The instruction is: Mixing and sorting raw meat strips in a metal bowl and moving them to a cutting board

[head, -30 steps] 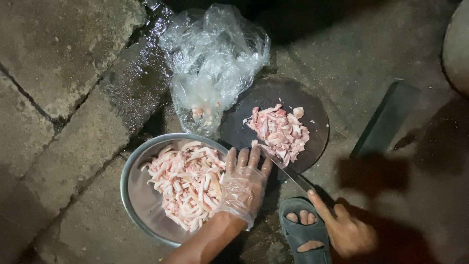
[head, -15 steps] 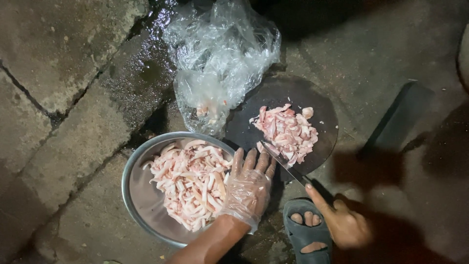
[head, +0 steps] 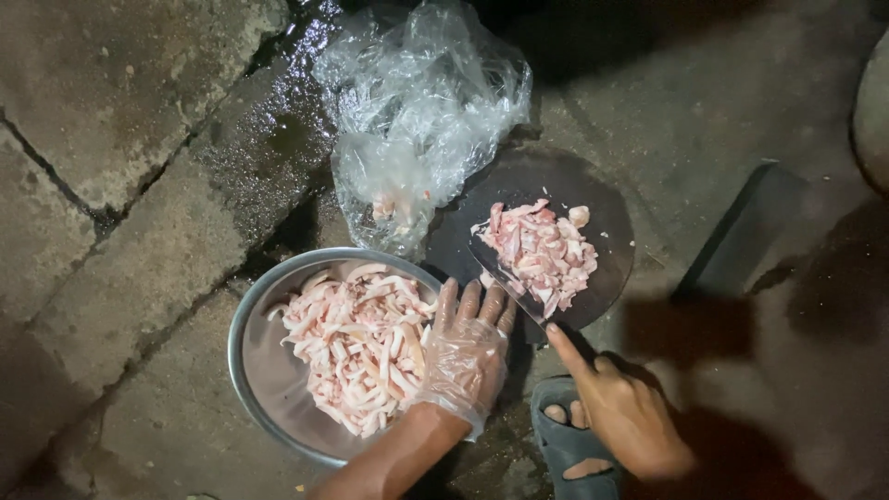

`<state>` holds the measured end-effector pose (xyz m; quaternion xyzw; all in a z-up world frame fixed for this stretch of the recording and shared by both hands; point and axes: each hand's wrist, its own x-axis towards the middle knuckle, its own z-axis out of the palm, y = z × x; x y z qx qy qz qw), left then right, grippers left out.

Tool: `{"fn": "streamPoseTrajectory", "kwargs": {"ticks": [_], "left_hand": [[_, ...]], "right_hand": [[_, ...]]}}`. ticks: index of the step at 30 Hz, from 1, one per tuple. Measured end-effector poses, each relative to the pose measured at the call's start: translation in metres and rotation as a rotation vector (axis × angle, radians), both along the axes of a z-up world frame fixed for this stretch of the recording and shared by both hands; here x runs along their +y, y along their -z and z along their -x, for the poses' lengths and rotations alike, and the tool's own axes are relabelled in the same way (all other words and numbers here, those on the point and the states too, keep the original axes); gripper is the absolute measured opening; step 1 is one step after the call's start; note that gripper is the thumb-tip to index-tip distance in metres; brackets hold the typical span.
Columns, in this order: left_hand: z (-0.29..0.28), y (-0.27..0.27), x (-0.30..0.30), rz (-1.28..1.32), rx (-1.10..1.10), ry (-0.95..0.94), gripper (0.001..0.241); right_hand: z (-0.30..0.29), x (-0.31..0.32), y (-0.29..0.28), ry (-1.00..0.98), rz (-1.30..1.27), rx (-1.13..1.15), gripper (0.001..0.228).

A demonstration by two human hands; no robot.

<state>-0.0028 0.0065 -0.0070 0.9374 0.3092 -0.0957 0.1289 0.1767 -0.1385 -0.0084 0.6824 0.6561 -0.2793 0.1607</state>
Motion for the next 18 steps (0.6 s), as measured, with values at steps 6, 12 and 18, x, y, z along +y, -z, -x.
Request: {"fn": "streamPoseTrajectory", "kwargs": {"ticks": [6, 12, 18], "left_hand": [[-0.001, 0.008, 0.002, 0.003, 0.084, -0.026, 0.054], [-0.006, 0.009, 0.004, 0.171, 0.293, -0.026, 0.056], [-0.002, 0.009, 0.001, 0.035, 0.172, -0.075, 0.055]], "right_hand": [[-0.001, -0.031, -0.001, 0.070, 0.073, 0.009, 0.096], [0.002, -0.046, -0.009, 0.249, 0.492, -0.082, 0.157], [-0.003, -0.022, -0.051, 0.536, 0.782, 0.101, 0.130]]}}
